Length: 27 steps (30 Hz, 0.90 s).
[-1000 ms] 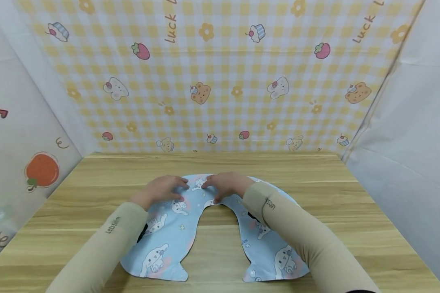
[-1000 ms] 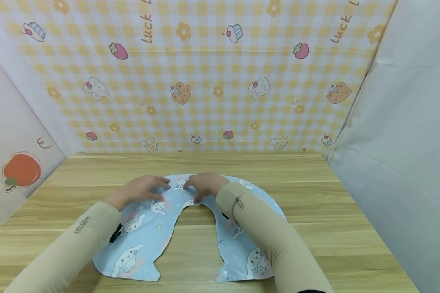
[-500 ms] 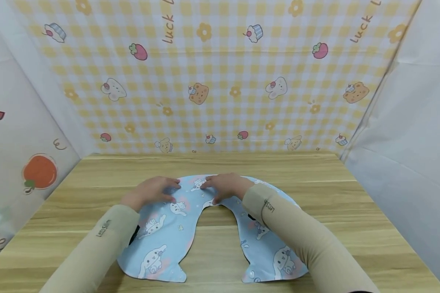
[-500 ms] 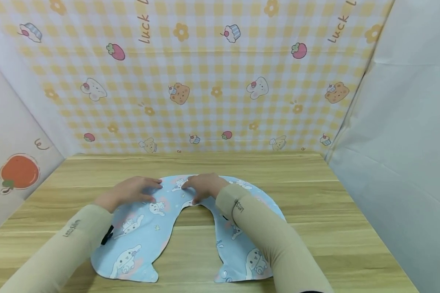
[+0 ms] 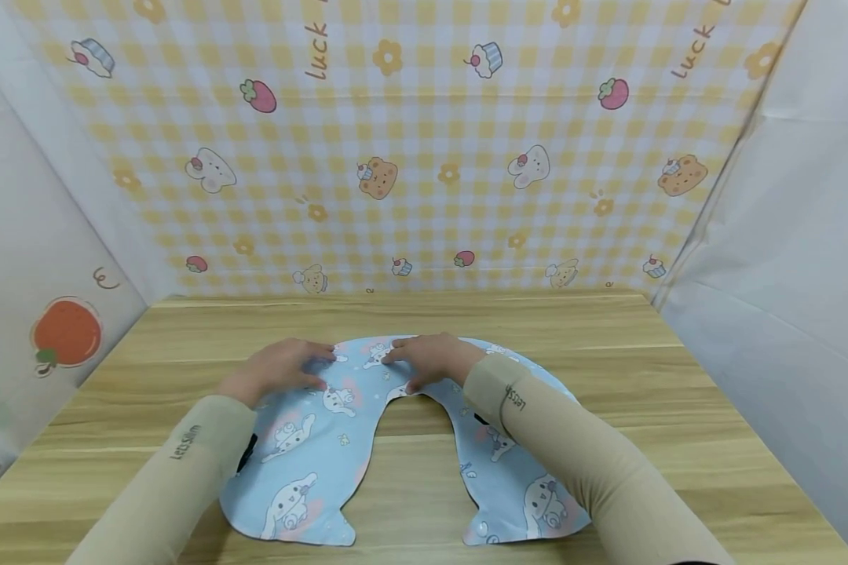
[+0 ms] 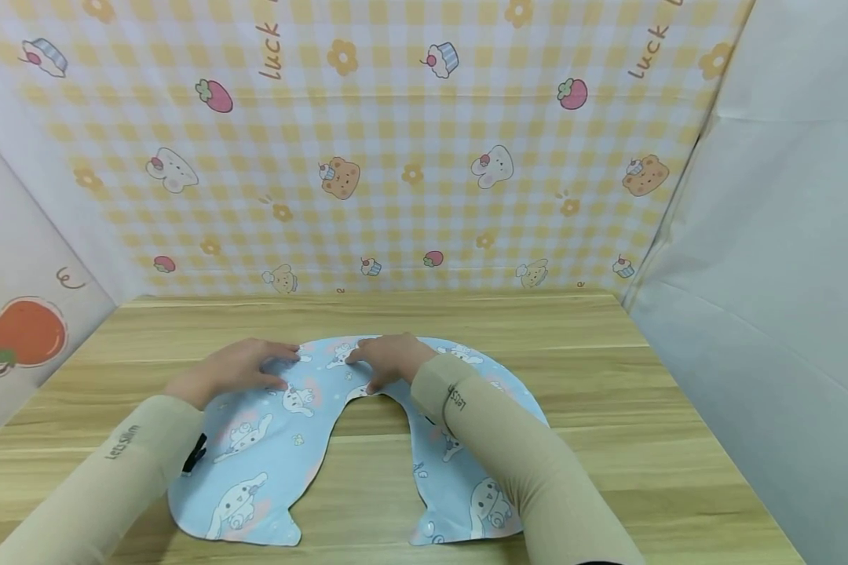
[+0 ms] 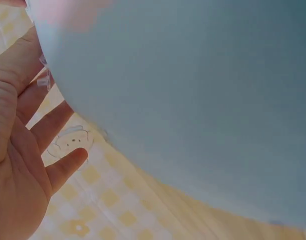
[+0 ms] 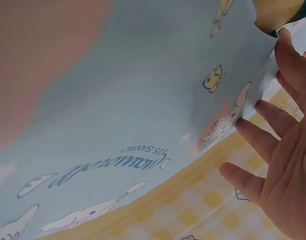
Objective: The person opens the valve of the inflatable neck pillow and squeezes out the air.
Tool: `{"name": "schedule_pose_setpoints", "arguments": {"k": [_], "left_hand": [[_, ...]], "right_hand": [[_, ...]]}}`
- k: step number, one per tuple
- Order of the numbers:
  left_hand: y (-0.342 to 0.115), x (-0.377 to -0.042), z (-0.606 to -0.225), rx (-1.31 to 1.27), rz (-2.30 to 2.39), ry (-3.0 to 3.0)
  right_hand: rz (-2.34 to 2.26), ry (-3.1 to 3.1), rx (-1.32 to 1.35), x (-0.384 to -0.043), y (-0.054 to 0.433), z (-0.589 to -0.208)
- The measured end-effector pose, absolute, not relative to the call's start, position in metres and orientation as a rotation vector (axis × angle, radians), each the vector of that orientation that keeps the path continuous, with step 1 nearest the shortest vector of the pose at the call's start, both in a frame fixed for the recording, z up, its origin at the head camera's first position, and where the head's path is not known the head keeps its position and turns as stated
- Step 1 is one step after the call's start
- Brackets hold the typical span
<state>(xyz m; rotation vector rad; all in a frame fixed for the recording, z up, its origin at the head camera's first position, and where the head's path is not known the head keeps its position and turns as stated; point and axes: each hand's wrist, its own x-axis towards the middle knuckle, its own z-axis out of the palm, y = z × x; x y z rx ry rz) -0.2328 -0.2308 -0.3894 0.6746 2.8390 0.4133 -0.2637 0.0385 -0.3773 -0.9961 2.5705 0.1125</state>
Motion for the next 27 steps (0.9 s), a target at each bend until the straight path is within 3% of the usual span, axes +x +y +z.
{"name": "schedule_pose_setpoints", "arguments": {"k": [27], "left_hand": [[-0.266, -0.217, -0.395, 0.586, 0.5, 2.864]], "right_hand": [[0.157, 2.595, -0.973, -0.266, 0.036, -0.385]]}}
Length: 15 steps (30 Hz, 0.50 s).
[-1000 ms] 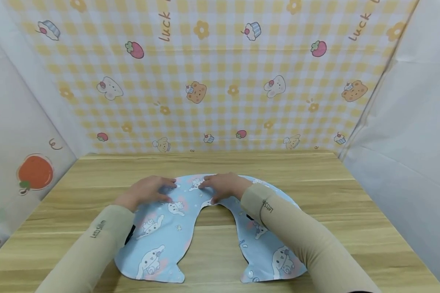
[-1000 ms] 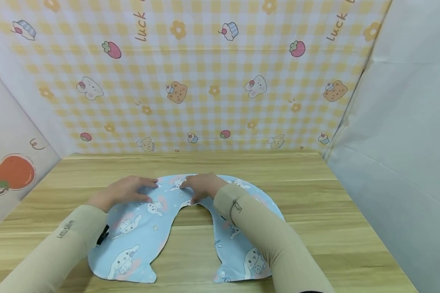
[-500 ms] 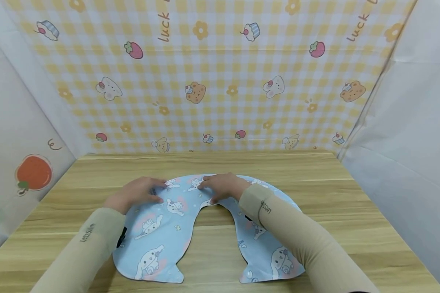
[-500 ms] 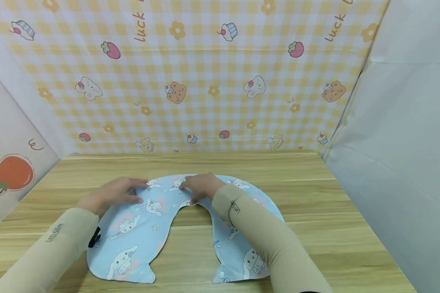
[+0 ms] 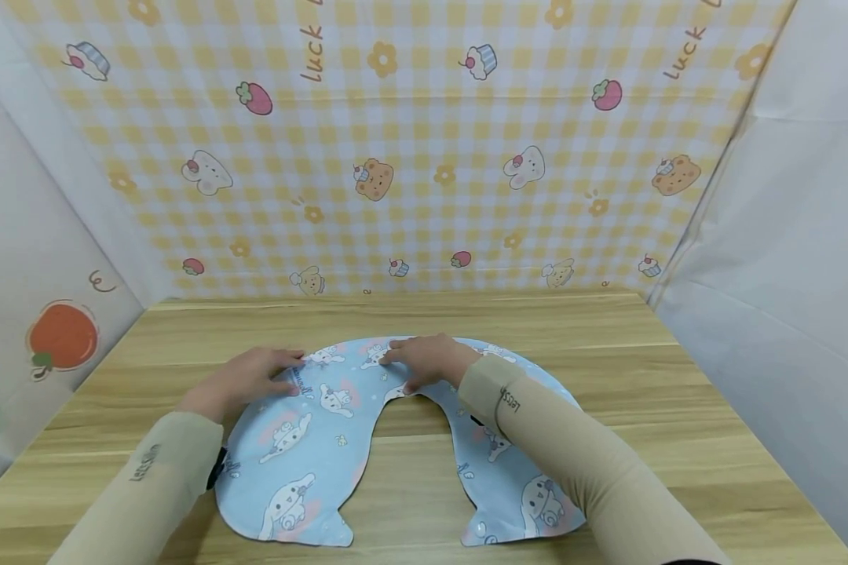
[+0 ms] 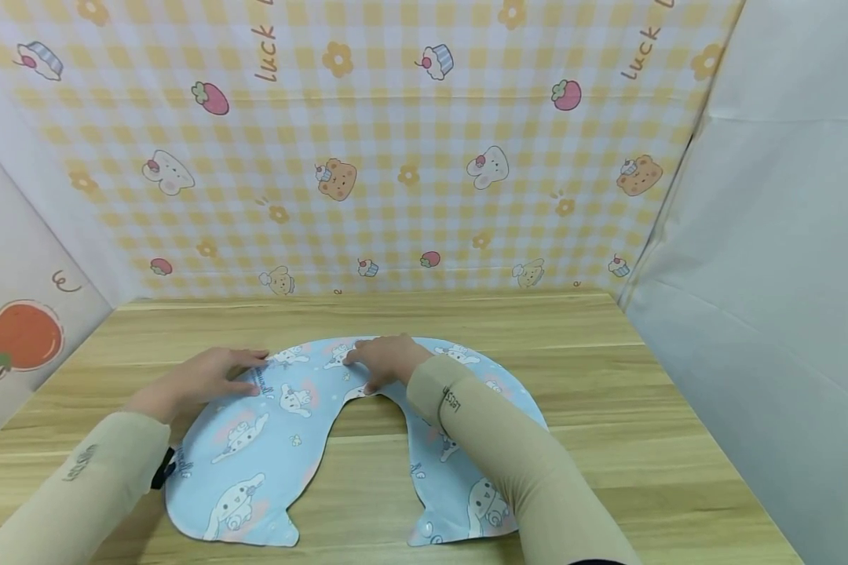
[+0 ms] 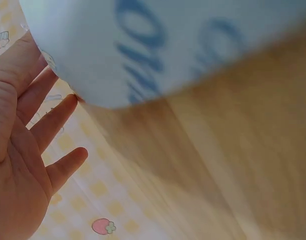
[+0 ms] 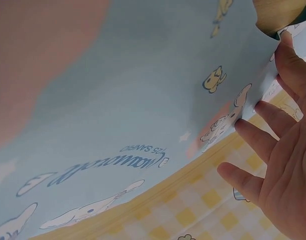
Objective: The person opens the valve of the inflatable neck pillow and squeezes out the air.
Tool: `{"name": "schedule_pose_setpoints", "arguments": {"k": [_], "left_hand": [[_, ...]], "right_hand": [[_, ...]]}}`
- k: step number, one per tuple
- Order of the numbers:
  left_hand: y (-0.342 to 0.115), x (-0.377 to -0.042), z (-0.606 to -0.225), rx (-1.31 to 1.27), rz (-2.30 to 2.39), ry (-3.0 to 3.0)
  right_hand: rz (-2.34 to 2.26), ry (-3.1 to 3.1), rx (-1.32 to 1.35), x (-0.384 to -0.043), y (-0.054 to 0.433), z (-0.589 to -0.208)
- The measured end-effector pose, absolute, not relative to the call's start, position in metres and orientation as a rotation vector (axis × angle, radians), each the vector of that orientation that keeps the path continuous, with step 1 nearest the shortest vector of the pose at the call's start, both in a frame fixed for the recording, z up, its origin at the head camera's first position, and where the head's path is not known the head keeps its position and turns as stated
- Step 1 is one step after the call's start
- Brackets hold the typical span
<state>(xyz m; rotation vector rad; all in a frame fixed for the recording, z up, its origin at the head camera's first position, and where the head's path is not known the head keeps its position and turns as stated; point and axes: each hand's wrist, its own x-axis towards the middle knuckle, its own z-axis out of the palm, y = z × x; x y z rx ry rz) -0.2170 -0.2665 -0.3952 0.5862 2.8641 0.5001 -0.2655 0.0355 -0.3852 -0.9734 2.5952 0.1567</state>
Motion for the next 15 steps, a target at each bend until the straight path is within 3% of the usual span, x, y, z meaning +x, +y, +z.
{"name": "schedule_pose_setpoints", "arguments": {"k": [15], "left_hand": [[-0.282, -0.185, -0.389, 0.637, 0.385, 2.971]], "right_hand": [[0.064, 2.566, -1.075, -0.267, 0.038, -0.379]]}}
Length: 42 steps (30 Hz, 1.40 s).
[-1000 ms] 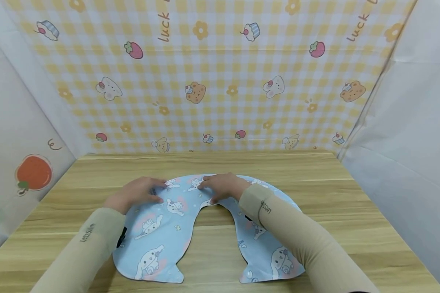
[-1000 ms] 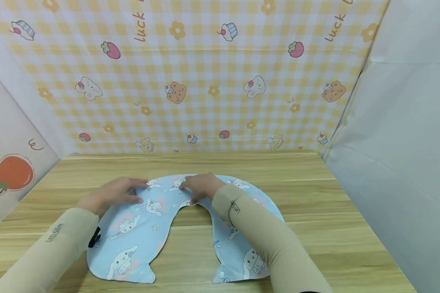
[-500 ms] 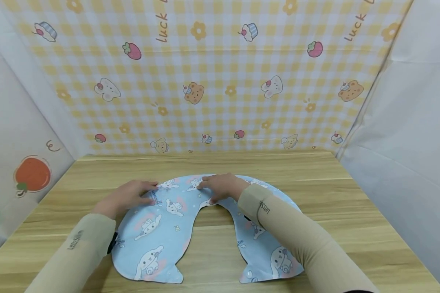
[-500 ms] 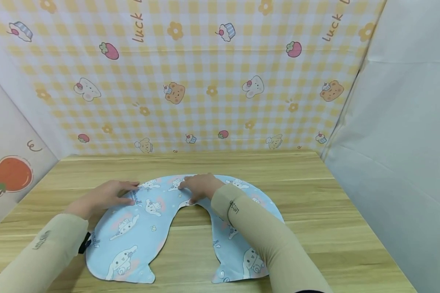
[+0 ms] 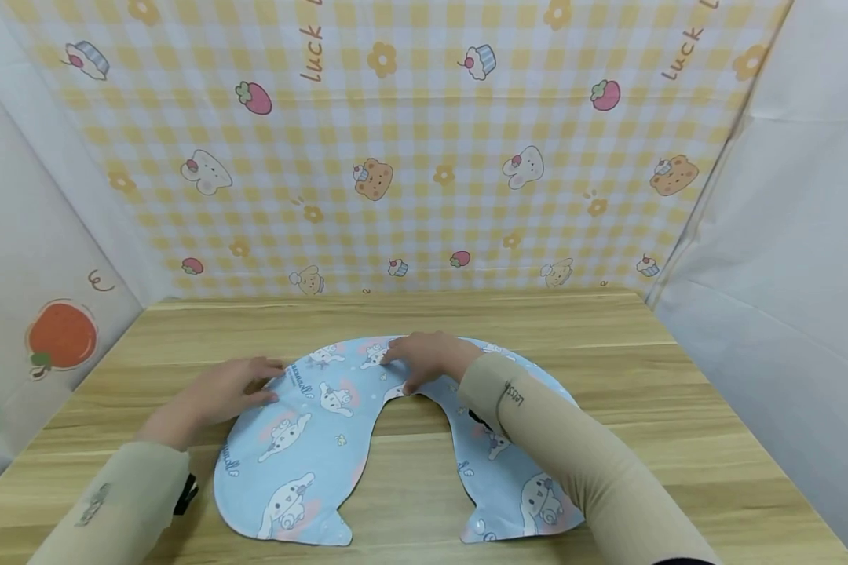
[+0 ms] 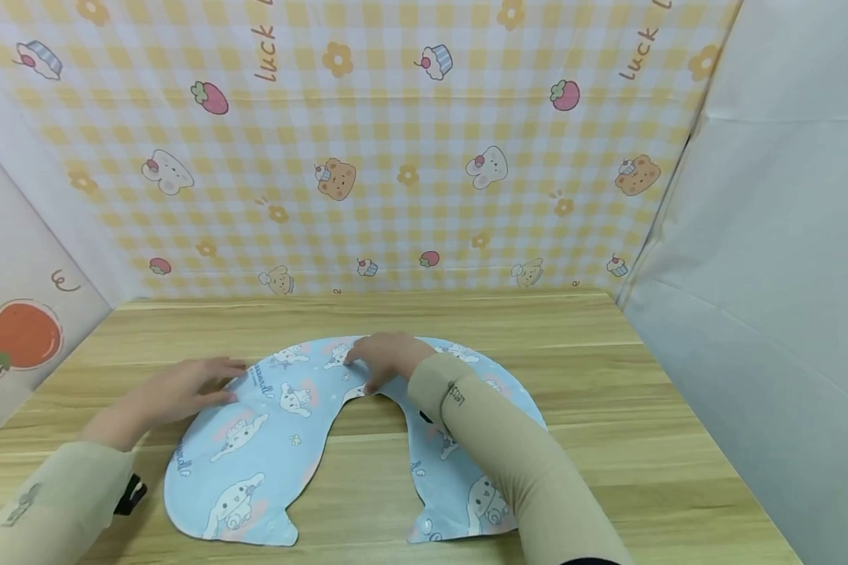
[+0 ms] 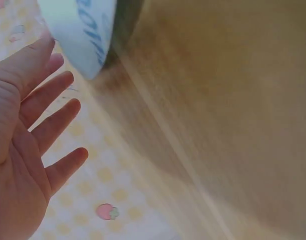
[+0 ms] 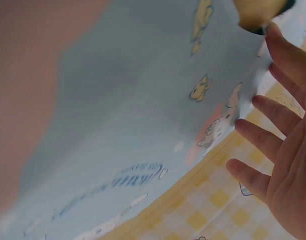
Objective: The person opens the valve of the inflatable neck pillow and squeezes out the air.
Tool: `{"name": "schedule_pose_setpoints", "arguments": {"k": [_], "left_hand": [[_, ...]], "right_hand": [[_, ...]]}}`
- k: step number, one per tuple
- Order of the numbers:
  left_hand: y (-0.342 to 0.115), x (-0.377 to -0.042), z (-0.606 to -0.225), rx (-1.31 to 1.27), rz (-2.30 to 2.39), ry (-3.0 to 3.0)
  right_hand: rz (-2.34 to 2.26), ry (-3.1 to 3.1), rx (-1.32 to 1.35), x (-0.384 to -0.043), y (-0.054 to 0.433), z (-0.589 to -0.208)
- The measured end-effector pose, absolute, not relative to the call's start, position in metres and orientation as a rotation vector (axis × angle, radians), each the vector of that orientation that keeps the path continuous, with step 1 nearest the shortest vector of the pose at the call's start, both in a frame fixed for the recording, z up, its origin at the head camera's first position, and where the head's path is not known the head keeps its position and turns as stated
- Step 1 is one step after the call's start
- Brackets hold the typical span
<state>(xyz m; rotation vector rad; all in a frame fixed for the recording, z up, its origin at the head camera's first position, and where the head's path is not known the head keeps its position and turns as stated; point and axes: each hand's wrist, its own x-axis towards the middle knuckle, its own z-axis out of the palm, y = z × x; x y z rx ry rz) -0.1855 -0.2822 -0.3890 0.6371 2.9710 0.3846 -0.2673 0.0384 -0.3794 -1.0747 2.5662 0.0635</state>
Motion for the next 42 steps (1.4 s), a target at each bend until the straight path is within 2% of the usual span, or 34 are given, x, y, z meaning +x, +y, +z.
{"name": "schedule_pose_setpoints", "arguments": {"k": [7, 16, 23, 28, 36, 42], "left_hand": [[-0.271, -0.149, -0.378, 0.936, 0.357, 3.081], [-0.261, -0.115, -0.384, 1.164, 0.421, 2.989], [-0.266, -0.108, -0.396, 1.134, 0.45, 2.945], [-0.269, -0.107, -0.403, 1.208, 0.397, 2.968], [-0.271, -0.103, -0.405, 1.173, 0.334, 2.985], [-0.275, -0.1, -0.404, 1.112, 0.315, 2.985]], "right_hand": [[-0.27, 2.479, -1.311, -0.256, 0.037, -0.371], [-0.361, 2.345, -1.499, -0.225, 0.019, -0.368], [-0.336, 2.169, -1.637, -0.196, 0.002, -0.367], [-0.279, 2.044, -1.678, -0.185, -0.008, -0.37], [-0.137, 2.058, -1.659, -0.179, -0.015, -0.376], [-0.15, 2.162, -1.606, -0.189, -0.015, -0.381]]}}
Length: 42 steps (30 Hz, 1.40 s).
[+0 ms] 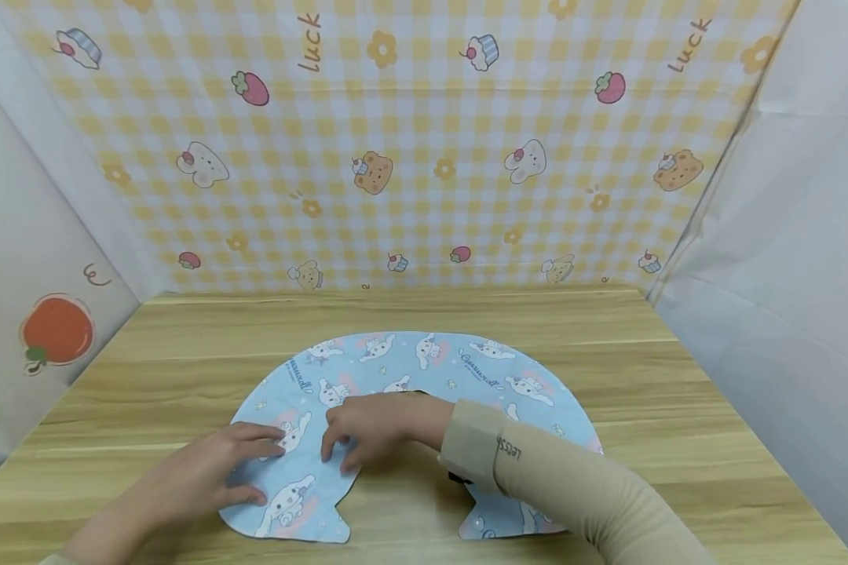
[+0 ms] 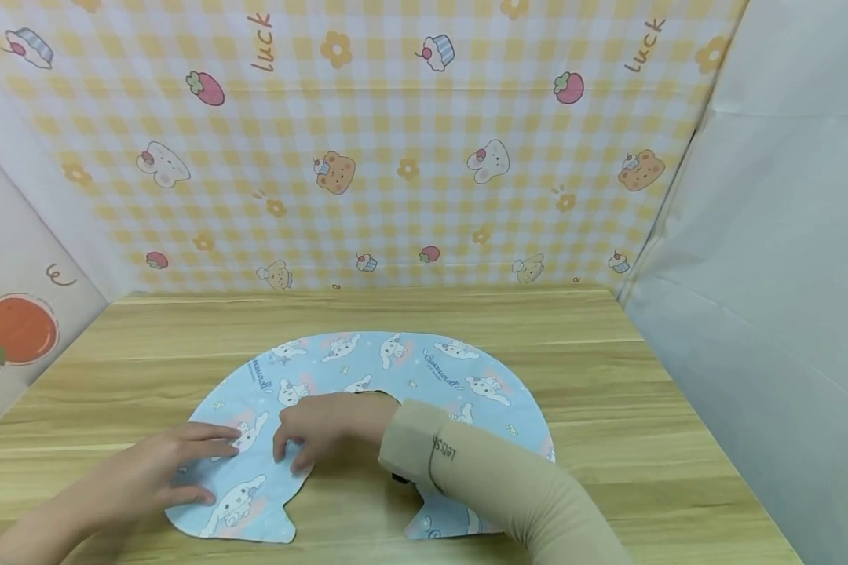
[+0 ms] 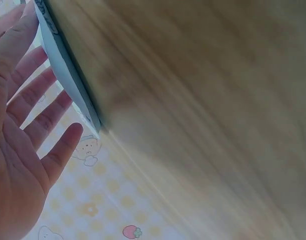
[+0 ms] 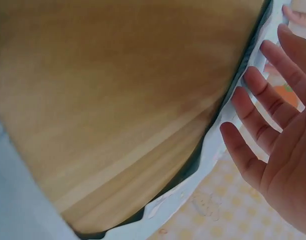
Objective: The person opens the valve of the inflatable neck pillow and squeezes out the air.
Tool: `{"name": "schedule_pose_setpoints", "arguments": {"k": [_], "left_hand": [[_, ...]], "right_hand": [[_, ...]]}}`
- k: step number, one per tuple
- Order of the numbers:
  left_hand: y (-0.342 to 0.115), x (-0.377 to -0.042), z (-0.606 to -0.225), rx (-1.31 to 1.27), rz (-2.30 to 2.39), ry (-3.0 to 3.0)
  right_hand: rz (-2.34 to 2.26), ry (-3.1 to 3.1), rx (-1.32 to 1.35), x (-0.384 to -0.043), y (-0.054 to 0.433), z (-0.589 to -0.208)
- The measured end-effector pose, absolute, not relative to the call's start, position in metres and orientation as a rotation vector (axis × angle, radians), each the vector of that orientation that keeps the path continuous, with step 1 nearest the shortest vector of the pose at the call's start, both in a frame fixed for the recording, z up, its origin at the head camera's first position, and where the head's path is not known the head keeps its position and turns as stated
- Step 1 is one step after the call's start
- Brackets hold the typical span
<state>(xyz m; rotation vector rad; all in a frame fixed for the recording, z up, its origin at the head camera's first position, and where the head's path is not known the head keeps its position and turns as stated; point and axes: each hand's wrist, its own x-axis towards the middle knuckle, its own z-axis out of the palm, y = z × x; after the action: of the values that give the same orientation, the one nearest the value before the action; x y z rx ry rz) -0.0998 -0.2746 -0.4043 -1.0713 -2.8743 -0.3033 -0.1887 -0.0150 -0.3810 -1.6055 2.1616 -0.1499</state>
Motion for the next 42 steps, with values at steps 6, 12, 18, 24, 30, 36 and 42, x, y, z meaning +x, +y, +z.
{"name": "schedule_pose_setpoints", "arguments": {"k": [6, 12, 18, 24, 30, 36, 42], "left_hand": [[-0.28, -0.097, -0.407, -1.053, -0.271, -2.872], [-0.29, -0.092, -0.409, -0.954, -0.249, -2.933], [-0.288, -0.091, -0.403, -0.969, -0.256, -2.886], [-0.252, -0.1, -0.393, -1.148, -0.331, -2.734], [-0.226, -0.107, -0.395, -1.329, -0.392, -2.695], [-0.225, -0.107, -0.396, -1.295, -0.398, -2.877], [-0.238, -0.104, -0.401, -1.257, -0.418, -2.908]], "right_hand": [[-0.209, 2.308, -1.497, -0.207, -0.008, -0.389], [-0.21, 2.396, -1.409, -0.223, 0.001, -0.39], [-0.158, 2.427, -1.396, -0.226, 0.004, -0.387], [-0.184, 2.418, -1.433, -0.226, 0.004, -0.387], [-0.143, 2.448, -1.455, -0.224, 0.002, -0.389], [-0.096, 2.48, -1.472, -0.223, -0.002, -0.39], [-0.029, 2.541, -1.428, -0.223, -0.004, -0.39]]}}
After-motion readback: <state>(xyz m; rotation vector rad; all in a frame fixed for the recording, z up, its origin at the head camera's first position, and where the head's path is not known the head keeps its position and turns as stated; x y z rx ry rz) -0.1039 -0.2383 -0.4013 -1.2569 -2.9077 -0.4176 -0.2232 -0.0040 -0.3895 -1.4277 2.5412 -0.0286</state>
